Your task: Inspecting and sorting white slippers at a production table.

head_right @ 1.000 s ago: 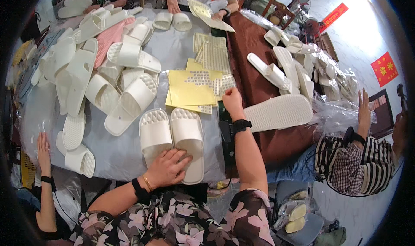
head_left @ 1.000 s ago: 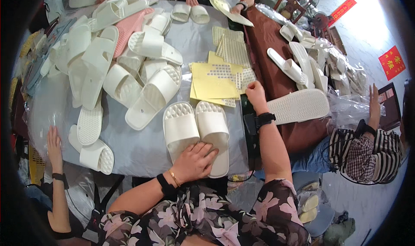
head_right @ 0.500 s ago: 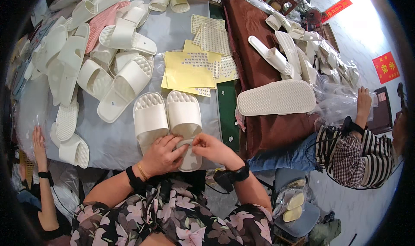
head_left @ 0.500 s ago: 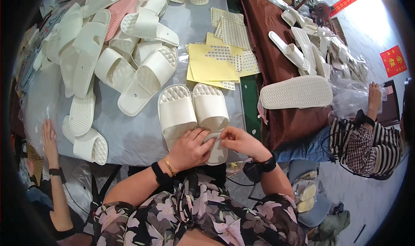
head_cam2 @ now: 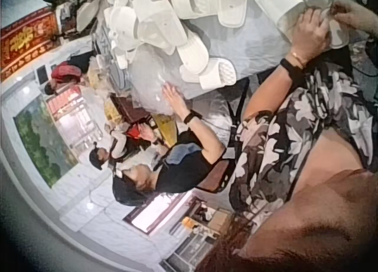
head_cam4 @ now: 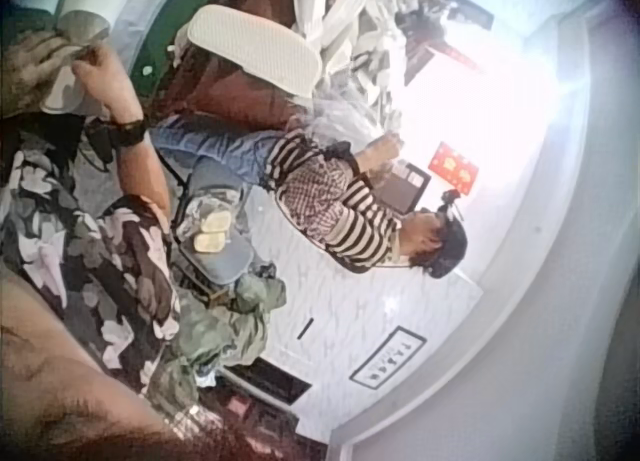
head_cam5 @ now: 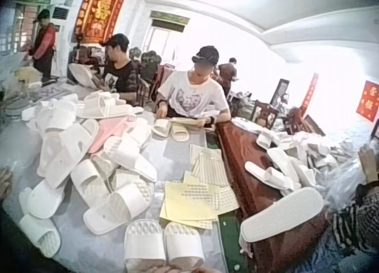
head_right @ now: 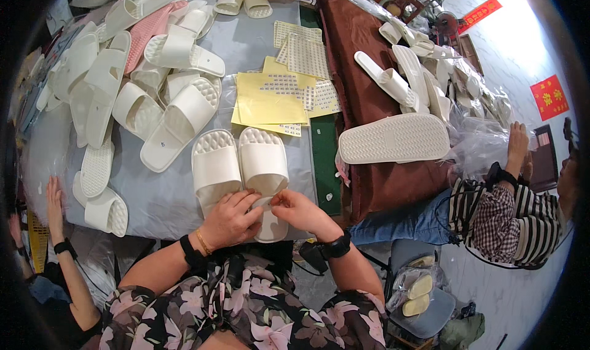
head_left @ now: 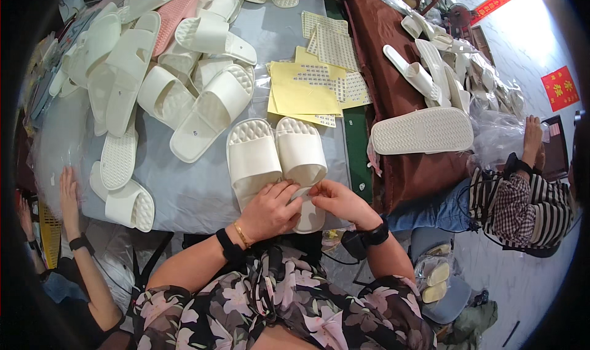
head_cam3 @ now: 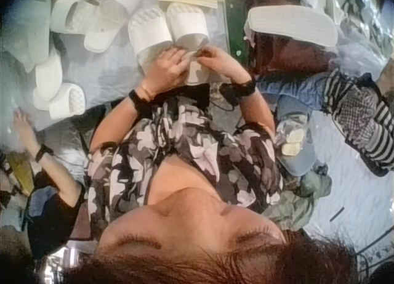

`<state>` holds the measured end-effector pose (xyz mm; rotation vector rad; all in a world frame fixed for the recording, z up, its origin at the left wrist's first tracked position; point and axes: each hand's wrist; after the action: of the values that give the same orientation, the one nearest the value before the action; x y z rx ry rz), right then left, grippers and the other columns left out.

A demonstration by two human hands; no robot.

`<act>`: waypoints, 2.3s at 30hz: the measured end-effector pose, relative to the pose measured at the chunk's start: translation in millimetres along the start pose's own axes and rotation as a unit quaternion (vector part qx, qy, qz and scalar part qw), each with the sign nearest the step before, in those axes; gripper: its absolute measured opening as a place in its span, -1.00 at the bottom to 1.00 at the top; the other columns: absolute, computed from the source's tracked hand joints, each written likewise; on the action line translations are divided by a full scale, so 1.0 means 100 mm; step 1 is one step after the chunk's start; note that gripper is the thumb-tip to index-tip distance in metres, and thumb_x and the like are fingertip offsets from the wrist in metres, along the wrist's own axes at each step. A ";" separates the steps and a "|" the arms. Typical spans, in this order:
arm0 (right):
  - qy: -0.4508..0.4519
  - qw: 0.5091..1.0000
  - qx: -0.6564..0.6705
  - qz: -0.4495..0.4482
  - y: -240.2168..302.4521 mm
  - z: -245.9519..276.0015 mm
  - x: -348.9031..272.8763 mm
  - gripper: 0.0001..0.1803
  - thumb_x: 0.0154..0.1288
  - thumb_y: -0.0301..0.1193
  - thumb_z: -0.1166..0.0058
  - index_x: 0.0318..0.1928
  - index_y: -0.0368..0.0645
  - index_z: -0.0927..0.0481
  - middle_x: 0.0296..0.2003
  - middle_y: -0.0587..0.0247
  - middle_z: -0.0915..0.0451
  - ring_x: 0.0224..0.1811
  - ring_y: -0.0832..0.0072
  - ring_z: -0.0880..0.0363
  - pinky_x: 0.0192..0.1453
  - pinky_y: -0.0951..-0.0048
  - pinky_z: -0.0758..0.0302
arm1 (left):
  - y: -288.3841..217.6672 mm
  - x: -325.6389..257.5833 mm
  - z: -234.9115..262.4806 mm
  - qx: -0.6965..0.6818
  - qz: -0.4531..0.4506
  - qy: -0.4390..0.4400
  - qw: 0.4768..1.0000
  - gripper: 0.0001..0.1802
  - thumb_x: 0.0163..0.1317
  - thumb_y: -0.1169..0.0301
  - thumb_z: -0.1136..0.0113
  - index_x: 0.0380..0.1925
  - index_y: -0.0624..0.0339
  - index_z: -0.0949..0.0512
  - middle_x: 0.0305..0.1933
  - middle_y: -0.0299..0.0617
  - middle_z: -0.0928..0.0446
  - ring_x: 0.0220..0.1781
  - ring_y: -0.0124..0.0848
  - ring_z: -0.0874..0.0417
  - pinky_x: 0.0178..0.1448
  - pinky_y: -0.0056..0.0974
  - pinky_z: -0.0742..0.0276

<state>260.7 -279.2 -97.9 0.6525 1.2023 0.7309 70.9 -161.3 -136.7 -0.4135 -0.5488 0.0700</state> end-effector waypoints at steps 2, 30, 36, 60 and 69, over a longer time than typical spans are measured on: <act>-0.005 1.000 0.010 -0.004 0.02 -0.01 0.00 -0.72 0.28 -0.42 -0.14 -0.07 -0.33 -0.53 -0.33 0.34 -0.54 -0.29 0.61 -0.47 -0.18 0.53 -0.45 | 0.00 0.00 0.00 -0.002 0.000 0.005 1.000 -0.67 0.00 0.29 -0.28 -0.22 0.17 -0.51 0.04 -0.07 -0.52 0.13 -0.18 -0.53 0.16 -0.13 -0.43; -0.050 0.970 0.235 0.018 -0.23 0.00 -0.02 -0.72 0.38 -0.45 -0.02 0.08 -0.17 -0.43 -0.52 0.54 -0.33 -0.62 0.79 -0.20 -0.59 0.66 -0.09 | -0.03 0.08 0.02 0.019 0.015 0.053 0.998 -0.53 -0.01 0.27 -0.27 -0.01 -0.02 -0.54 -0.01 -0.19 -0.45 0.08 -0.24 -0.48 0.07 -0.16 -0.41; -0.049 0.950 0.308 0.026 -0.33 0.03 0.02 -0.75 0.39 -0.45 -0.02 0.05 -0.14 -0.44 -0.55 0.56 -0.32 -0.64 0.80 -0.18 -0.62 0.68 -0.04 | 0.02 0.18 0.09 -0.008 0.035 0.084 0.996 -0.55 -0.05 0.29 -0.30 -0.06 0.02 -0.57 -0.08 -0.18 -0.47 0.00 -0.24 -0.52 0.04 -0.17 -0.43; -0.079 0.937 0.334 0.057 -0.50 0.02 0.02 -0.85 0.38 -0.46 0.00 -0.07 -0.19 -0.45 -0.57 0.39 -0.40 -0.65 0.63 -0.29 -0.61 0.57 -0.21 | -0.07 0.18 0.18 0.045 0.190 0.030 0.980 -0.18 0.22 -0.20 -0.11 0.05 0.48 -0.46 -0.07 0.21 -0.47 0.12 0.10 -0.45 0.36 0.06 -0.23; -0.093 0.933 0.345 0.043 -0.47 0.01 0.01 -0.80 0.34 -0.51 0.00 -0.03 -0.18 -0.47 -0.56 0.40 -0.40 -0.66 0.65 -0.28 -0.61 0.59 -0.18 | 0.36 0.39 1.39 0.077 0.195 -0.073 0.975 -0.22 0.09 -0.08 -0.28 -0.05 0.55 -0.48 -0.29 0.11 -0.48 -0.20 -0.01 -0.47 -0.05 0.02 -0.35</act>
<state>268.9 -306.7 -134.8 1.3332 1.2537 0.2857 33.3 -71.4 -24.9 -0.3606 -0.5961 0.5211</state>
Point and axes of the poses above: each hand's wrist, its own x-axis towards the middle knuckle, its own z-axis out of the back of the hand, y = z × x
